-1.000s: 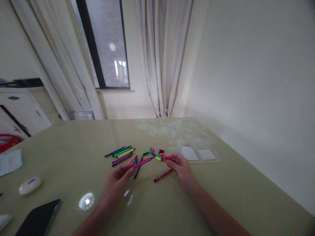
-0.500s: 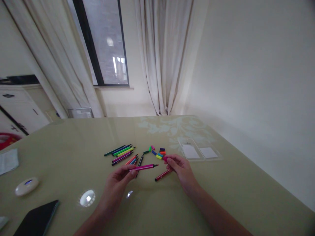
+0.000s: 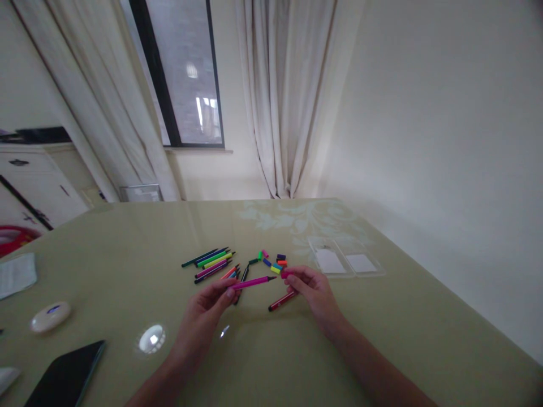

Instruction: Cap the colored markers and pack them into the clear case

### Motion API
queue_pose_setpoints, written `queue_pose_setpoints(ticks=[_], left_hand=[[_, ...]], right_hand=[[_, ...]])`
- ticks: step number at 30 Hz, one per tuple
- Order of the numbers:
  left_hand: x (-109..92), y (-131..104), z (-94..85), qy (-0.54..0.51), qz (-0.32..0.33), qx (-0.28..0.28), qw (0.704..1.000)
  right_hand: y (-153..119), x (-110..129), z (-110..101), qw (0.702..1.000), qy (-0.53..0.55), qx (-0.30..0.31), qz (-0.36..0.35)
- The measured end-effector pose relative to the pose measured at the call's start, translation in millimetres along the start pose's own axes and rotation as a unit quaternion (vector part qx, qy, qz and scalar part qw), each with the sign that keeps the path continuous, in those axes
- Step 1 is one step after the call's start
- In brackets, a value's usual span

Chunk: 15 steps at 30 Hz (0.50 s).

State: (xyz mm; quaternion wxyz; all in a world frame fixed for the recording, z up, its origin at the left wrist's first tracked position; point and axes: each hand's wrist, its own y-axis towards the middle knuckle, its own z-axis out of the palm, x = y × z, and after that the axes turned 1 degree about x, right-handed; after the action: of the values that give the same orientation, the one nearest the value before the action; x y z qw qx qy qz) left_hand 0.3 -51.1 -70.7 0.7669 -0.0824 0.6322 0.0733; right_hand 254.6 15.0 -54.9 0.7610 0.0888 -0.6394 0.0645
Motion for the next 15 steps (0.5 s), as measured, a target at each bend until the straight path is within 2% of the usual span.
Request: queue_pose_setpoints(ticks=[7,15], left_hand=[[-1.8,-0.9,1.2,0.017,0.009,0.004,1.0],[-4.3,-2.1,1.4,0.024,0.0,0.009,1.0]], right_hand=[[-2.7,2.6,2.2,0.999,0.009,0.035,-0.009],[-4.6,4.6,1.9,0.999,0.002,0.038,-0.008]])
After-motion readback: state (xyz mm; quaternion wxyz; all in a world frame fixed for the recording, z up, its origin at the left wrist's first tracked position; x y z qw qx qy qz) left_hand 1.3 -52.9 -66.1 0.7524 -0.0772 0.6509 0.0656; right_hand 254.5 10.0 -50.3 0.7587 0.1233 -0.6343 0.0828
